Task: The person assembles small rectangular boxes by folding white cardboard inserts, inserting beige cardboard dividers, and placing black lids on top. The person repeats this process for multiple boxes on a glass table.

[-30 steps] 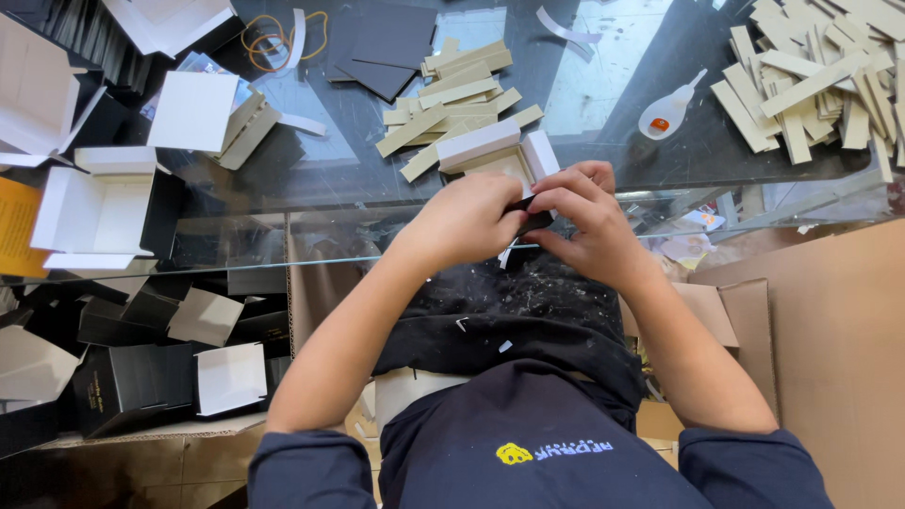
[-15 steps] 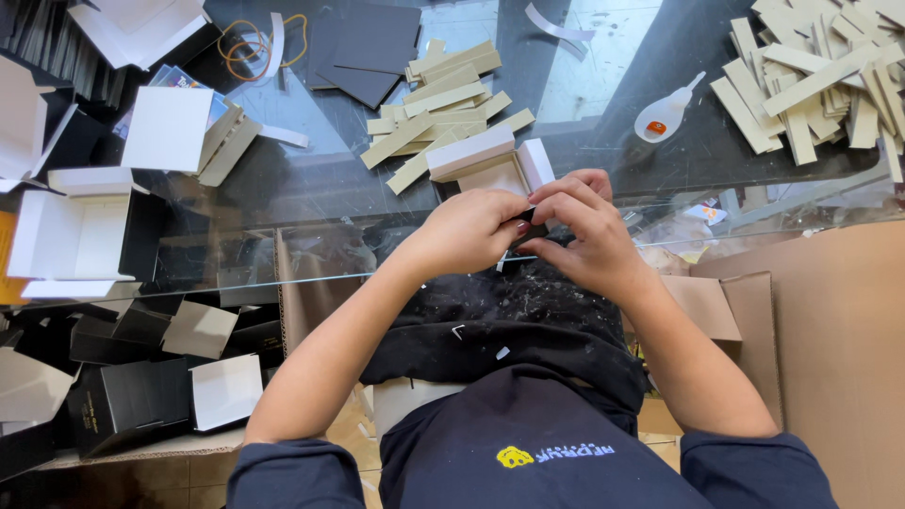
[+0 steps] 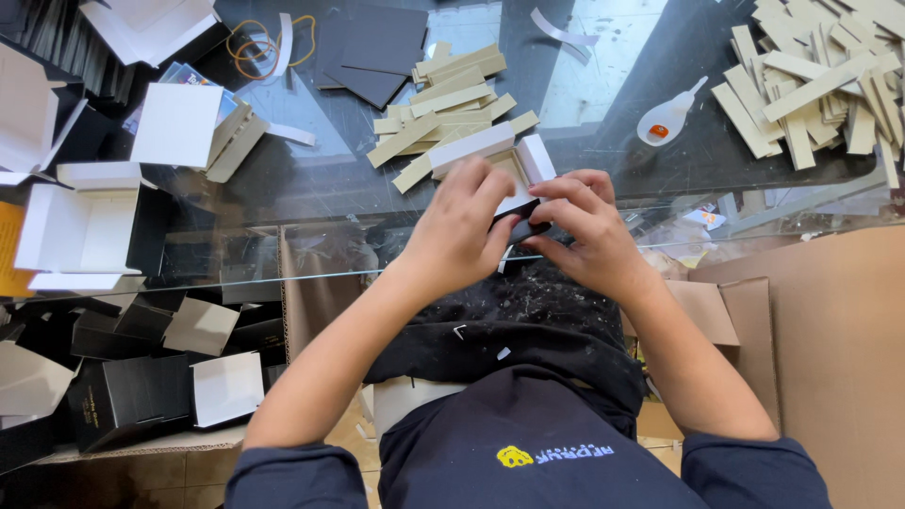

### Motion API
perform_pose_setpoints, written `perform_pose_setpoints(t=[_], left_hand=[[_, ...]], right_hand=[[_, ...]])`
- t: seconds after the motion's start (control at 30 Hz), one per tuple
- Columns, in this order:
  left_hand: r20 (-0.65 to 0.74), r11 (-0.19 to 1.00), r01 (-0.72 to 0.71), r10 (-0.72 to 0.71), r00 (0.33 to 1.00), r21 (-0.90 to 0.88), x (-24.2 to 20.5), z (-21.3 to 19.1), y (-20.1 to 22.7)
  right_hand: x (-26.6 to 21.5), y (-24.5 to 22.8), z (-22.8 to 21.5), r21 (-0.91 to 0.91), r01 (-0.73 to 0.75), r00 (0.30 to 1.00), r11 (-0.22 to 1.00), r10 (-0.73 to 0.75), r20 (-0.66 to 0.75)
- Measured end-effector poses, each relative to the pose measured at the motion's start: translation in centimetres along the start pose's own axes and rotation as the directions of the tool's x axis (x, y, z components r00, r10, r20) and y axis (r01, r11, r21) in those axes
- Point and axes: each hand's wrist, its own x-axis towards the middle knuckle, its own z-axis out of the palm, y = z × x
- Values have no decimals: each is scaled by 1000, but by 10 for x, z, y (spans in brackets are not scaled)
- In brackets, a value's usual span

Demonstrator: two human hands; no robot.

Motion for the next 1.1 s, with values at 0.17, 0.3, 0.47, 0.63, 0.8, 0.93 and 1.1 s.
perform_pose_setpoints(t=[0.17,0.3,0.47,0.63,0.8,0.93,1.1], left_hand=[[87,947,-48,22,996,317,-40,-10,17],[8,864,-55,59,998,500,-49,2,13],[32,893,-79,72,997,443,-45,2,5],[104,930,-19,-20,994,366,-44,-3,3],[102,956,65,-98,990,287,-43,-18,-4],[160,973,91,-126,979,210,-38,-31,-14],[268,975,74,-131,955,212,-27,-44,-7]], right_hand=[[-2,-1,-1,-33,9,1000,999,-9,11],[-2,-1,0,-71,23,999,997,-21,30],[-1,-3,0,-121,33,999,992,-29,33],[1,-8,0,-182,39,998,983,-31,49],[1,-7,0,-183,38,999,982,-32,36],[2,-7,0,-187,21,999,982,-14,40],[1,-7,1,-145,14,1000,989,-11,21]])
